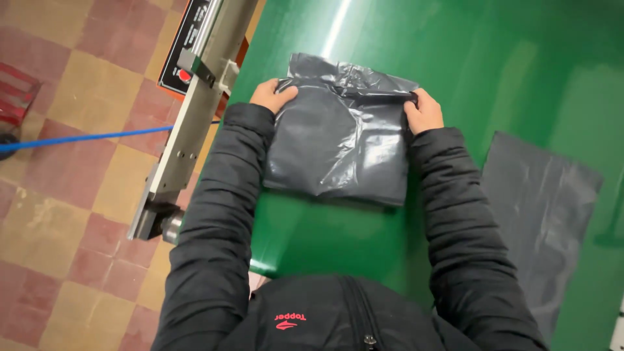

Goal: Folding plastic bags taken from a conveyor belt and placing them into a collection basket.

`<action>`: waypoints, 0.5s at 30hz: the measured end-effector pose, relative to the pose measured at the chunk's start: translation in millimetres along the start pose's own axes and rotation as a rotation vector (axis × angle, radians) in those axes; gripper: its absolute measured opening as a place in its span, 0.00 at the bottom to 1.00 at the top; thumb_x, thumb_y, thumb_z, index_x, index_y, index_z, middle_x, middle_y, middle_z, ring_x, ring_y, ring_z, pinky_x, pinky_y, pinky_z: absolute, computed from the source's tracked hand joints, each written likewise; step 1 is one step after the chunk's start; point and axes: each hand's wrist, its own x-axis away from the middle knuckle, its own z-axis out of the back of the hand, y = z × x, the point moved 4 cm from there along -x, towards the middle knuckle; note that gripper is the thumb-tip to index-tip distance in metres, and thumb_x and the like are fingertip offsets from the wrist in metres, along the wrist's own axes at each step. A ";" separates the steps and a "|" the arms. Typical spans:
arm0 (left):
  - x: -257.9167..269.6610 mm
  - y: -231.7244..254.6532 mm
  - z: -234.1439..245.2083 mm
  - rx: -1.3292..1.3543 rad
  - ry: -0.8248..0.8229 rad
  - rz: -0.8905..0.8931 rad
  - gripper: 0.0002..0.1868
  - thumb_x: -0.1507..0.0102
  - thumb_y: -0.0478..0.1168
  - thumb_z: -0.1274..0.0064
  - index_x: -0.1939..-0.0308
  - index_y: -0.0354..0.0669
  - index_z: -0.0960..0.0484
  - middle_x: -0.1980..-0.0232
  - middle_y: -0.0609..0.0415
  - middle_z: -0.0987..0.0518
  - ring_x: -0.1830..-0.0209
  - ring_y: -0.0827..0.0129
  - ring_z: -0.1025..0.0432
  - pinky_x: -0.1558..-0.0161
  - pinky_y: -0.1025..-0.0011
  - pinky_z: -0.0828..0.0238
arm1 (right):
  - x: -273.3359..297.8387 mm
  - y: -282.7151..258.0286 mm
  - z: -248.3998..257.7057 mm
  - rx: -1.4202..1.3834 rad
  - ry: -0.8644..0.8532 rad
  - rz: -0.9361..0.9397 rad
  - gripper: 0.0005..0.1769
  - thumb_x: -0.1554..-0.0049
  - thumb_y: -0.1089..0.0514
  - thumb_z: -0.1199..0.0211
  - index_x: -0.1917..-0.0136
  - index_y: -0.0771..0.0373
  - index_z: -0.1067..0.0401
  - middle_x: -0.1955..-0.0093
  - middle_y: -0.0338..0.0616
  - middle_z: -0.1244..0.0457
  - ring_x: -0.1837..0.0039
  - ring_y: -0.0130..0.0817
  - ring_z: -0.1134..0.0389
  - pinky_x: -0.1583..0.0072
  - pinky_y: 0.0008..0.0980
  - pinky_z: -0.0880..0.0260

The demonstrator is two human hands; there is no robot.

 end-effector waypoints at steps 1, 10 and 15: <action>-0.3 3.3 -1.7 -0.003 -0.002 0.002 0.18 0.37 0.46 0.37 0.51 0.37 0.18 0.58 0.59 0.16 0.60 0.76 0.24 0.55 0.74 0.26 | -3.6 21.7 -7.2 -0.003 0.000 -0.003 0.10 0.40 0.57 0.39 0.47 0.64 0.30 0.62 0.52 0.35 0.60 0.44 0.34 0.55 0.38 0.35; 2.2 16.1 -7.0 -0.536 0.077 -0.038 0.21 0.35 0.49 0.40 0.61 0.32 0.28 0.68 0.39 0.23 0.67 0.47 0.27 0.62 0.55 0.31 | -19.4 48.9 -14.6 -0.631 0.073 -0.045 0.08 0.36 0.63 0.45 0.44 0.67 0.31 0.56 0.32 0.39 0.55 0.18 0.42 0.53 0.25 0.40; 0.5 26.6 -14.1 -0.671 0.173 -0.072 0.18 0.35 0.48 0.44 0.54 0.36 0.26 0.63 0.34 0.19 0.61 0.36 0.25 0.60 0.48 0.30 | -23.4 9.7 -2.4 0.226 0.185 -0.094 0.12 0.39 0.58 0.37 0.43 0.63 0.29 0.53 0.45 0.34 0.54 0.47 0.30 0.49 0.43 0.33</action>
